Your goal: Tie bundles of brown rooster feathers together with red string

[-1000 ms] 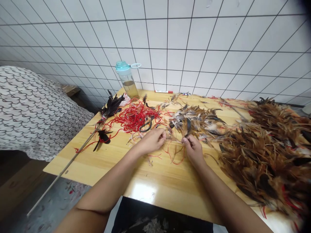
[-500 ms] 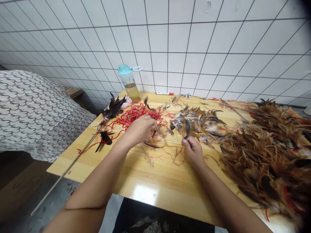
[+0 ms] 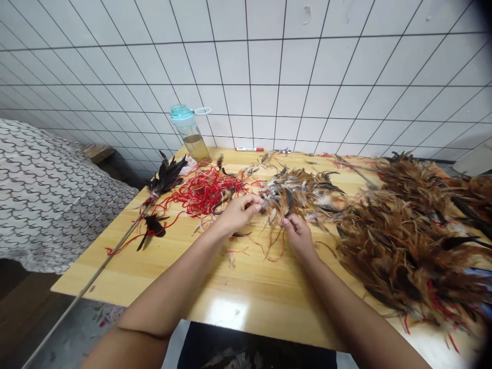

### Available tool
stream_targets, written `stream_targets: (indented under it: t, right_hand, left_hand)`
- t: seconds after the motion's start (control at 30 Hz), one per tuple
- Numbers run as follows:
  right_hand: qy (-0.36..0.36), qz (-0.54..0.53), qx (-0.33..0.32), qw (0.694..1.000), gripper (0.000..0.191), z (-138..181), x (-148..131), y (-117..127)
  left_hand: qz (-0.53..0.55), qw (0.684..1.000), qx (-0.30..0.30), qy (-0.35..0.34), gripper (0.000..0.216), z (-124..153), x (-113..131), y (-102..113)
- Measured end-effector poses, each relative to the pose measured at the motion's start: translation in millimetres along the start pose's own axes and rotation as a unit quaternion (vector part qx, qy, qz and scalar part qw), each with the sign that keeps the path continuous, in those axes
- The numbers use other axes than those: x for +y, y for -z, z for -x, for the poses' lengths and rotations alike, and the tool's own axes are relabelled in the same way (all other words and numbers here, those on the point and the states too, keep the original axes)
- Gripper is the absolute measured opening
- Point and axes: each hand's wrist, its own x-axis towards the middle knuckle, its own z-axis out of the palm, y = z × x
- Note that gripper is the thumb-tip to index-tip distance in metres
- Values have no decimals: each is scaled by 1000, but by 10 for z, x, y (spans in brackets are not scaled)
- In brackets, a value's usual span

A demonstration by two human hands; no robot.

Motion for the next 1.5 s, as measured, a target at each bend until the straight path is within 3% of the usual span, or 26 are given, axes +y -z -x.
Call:
stream_targets:
  t: [0.23, 0.4, 0.5, 0.67, 0.8, 0.93, 1.1, 1.33, 1.5]
  right_hand:
    - [-36, -43, 15, 998, 27, 9, 53, 6]
    - [-43, -37, 25, 998, 28, 15, 74, 17]
    - [-38, -35, 22, 998, 27, 10, 72, 21]
    - [-7, -19, 19, 1000, 25, -13, 49, 18]
    - [11, 0, 10, 1000, 24, -22, 41, -9]
    - [6, 16, 7, 1000, 23, -11, 55, -43]
    - [-3, 26, 9, 1000, 27, -2, 58, -62]
    - [-6, 9, -26, 1000, 24, -2, 48, -73]
    - [4, 5, -32, 999, 22, -11, 67, -62]
  left_hand:
    - [220, 970, 71, 75, 22, -14, -65, -51]
    - [96, 990, -92, 48, 20, 31, -40, 45]
    - [27, 992, -122, 26, 16, 49, -20, 134]
    - [112, 988, -83, 63, 23, 62, -18, 124]
    - [226, 965, -87, 103, 32, 79, -35, -111]
    - [255, 959, -38, 116, 36, 81, -56, -335]
    - [253, 961, -19, 110, 34, 53, -100, -438]
    - [171, 982, -8, 84, 25, 30, -205, -505]
    - [126, 991, -18, 42, 17, -1, -221, -423]
